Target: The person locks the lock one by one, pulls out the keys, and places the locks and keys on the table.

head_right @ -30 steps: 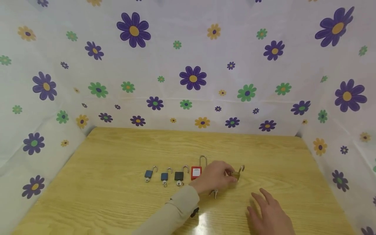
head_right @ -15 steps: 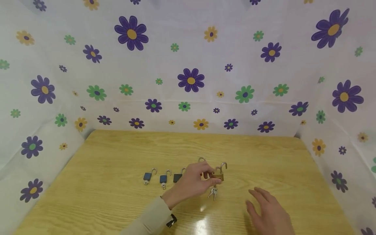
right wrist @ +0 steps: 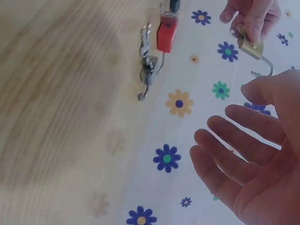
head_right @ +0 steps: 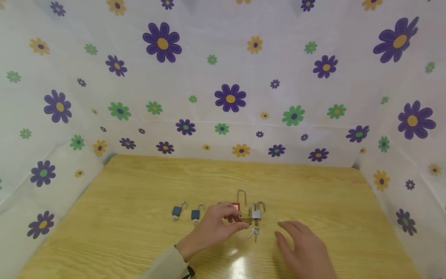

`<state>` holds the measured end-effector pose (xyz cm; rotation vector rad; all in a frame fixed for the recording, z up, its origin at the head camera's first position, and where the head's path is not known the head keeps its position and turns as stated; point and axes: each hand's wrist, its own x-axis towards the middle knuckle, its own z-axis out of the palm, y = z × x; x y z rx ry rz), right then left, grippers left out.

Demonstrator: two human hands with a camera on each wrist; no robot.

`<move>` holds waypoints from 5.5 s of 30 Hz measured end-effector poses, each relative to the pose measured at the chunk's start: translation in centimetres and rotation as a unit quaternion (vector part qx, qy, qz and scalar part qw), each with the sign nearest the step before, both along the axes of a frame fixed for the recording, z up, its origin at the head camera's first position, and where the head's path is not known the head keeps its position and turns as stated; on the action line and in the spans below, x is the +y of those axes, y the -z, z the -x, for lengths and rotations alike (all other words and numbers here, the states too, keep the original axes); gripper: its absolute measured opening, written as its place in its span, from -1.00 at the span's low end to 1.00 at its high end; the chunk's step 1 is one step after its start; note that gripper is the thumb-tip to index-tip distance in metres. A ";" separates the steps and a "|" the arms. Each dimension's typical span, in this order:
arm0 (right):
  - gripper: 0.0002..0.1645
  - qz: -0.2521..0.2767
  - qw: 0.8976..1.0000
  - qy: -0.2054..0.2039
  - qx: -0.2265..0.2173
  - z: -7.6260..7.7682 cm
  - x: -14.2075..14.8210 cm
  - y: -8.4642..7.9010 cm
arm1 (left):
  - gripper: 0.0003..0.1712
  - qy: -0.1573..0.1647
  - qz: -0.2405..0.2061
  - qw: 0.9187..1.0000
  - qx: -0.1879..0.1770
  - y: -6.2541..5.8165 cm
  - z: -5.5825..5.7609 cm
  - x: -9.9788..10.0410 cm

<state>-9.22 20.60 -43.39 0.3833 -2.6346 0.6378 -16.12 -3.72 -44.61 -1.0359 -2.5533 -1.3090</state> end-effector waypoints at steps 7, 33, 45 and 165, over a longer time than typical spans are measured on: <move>-0.90 0.048 0.997 -0.058 0.035 1.4 -2.3 -1.4 | -0.83 -0.008 -0.018 0.999 0.028 0.3 -0.3 -0.4; -0.92 0.052 0.991 -0.082 0.093 3.0 -5.4 -2.7 | -0.89 0.030 -0.037 0.993 0.109 0.9 -0.8 -0.1; -0.76 0.077 0.981 -0.152 0.095 2.9 -5.4 -2.6 | -0.88 0.013 -0.066 0.998 0.013 1.4 -1.0 -0.3; -0.70 0.075 0.973 -0.192 0.108 2.4 -4.9 0.9 | -0.87 -0.020 -0.138 0.984 -0.107 -0.6 -2.0 -0.4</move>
